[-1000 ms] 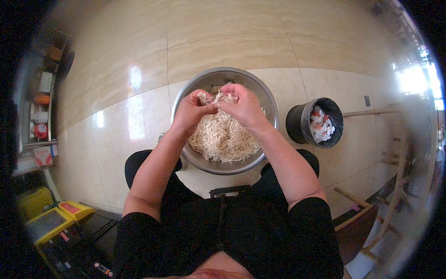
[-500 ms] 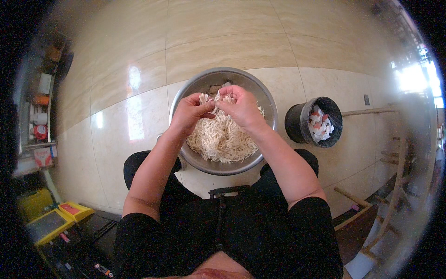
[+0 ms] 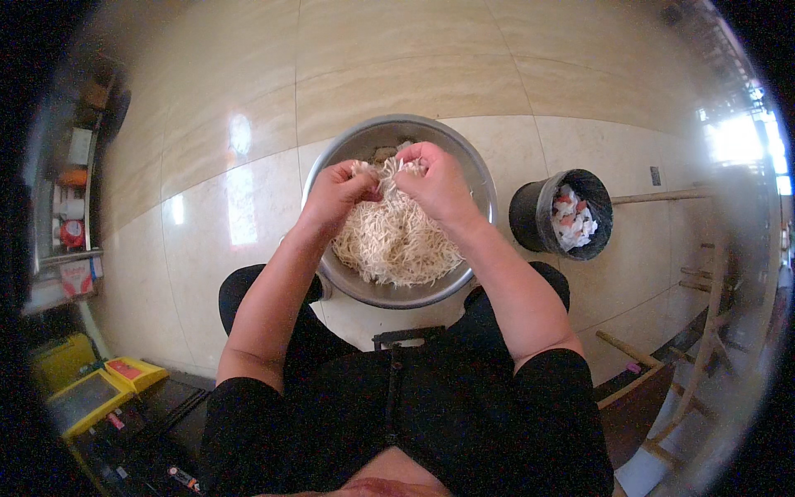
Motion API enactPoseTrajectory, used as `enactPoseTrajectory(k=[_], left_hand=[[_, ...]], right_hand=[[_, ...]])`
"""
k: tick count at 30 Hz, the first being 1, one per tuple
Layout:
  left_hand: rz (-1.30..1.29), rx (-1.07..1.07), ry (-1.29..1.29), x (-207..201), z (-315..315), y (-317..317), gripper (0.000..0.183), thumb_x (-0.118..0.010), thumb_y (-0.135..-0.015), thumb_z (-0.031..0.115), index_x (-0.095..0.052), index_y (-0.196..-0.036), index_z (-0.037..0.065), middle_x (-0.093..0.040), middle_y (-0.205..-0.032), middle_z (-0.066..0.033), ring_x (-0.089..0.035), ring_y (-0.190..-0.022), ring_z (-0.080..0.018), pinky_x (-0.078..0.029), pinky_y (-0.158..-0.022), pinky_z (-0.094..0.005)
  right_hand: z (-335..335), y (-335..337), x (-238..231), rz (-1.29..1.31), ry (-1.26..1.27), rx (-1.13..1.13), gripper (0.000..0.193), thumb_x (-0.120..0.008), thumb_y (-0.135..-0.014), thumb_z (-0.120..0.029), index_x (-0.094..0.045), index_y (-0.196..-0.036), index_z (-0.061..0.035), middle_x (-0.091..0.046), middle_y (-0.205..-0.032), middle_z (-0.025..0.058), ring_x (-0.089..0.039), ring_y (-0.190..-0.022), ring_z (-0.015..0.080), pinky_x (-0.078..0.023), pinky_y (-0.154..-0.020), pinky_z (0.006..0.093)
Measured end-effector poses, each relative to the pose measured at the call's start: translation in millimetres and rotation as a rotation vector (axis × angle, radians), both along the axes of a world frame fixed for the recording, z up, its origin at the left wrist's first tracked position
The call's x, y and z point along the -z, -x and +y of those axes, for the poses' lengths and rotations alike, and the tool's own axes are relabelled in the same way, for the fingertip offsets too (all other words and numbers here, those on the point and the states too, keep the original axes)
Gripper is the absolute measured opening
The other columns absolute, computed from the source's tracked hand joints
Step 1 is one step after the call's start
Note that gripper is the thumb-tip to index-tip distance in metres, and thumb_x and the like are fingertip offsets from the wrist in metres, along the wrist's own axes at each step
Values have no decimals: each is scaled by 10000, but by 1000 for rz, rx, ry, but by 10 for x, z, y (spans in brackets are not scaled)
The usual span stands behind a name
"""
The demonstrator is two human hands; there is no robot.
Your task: The person sits on the floor and uses both hands to separate clumps of dry noodles in a metal bowl, occasionally discarding small pieces into a nearby trash bin.
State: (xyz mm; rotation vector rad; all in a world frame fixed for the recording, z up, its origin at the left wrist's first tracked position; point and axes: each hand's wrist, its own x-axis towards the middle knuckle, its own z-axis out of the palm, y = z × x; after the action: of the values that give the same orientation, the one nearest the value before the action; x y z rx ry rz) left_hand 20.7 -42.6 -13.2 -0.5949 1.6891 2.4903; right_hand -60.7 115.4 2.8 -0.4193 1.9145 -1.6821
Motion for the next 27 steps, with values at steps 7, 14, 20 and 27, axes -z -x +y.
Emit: enactPoseTrajectory(k=[7, 14, 20, 27], left_hand=[[1, 54, 36, -25, 69, -19, 100, -612, -801, 109, -587, -792, 12, -596, -710, -40, -580, -649, -112, -494, -618, -238], [14, -79, -36, -67, 48, 13, 96, -603, -783, 51, -543, -849, 15, -586, -757, -41, -572, -659, -113, -502, -621, -250], [60, -1, 64, -17, 52, -3, 158, -639, -767, 16, -529, -877, 45, -582, -807, -30, -576, -715, -119, -498, -650, -267], [49, -31, 49, -12, 24, 3, 151, -655, -761, 5, -535, -845, 42, -571, -792, -21, -576, -705, -126, -500, -642, -268]], right_hand=[[-18, -13, -8, -25, 8, 24, 236, -624, -696, -71, -556, -914, -7, -583, -748, 21, -518, -640, 55, -418, -553, 209], [22, 27, 21, 84, -50, 49, 225, -623, -742, -50, -532, -946, -22, -541, -785, 12, -505, -644, 55, -411, -549, 190], [-17, -21, -48, -139, 80, -60, 271, -620, -747, -26, -506, -993, -16, -545, -794, 15, -498, -630, 65, -403, -546, 192], [-12, -33, -45, -219, 125, -69, 302, -637, -743, -14, -495, -1010, -6, -561, -815, 28, -504, -627, 72, -403, -541, 191]])
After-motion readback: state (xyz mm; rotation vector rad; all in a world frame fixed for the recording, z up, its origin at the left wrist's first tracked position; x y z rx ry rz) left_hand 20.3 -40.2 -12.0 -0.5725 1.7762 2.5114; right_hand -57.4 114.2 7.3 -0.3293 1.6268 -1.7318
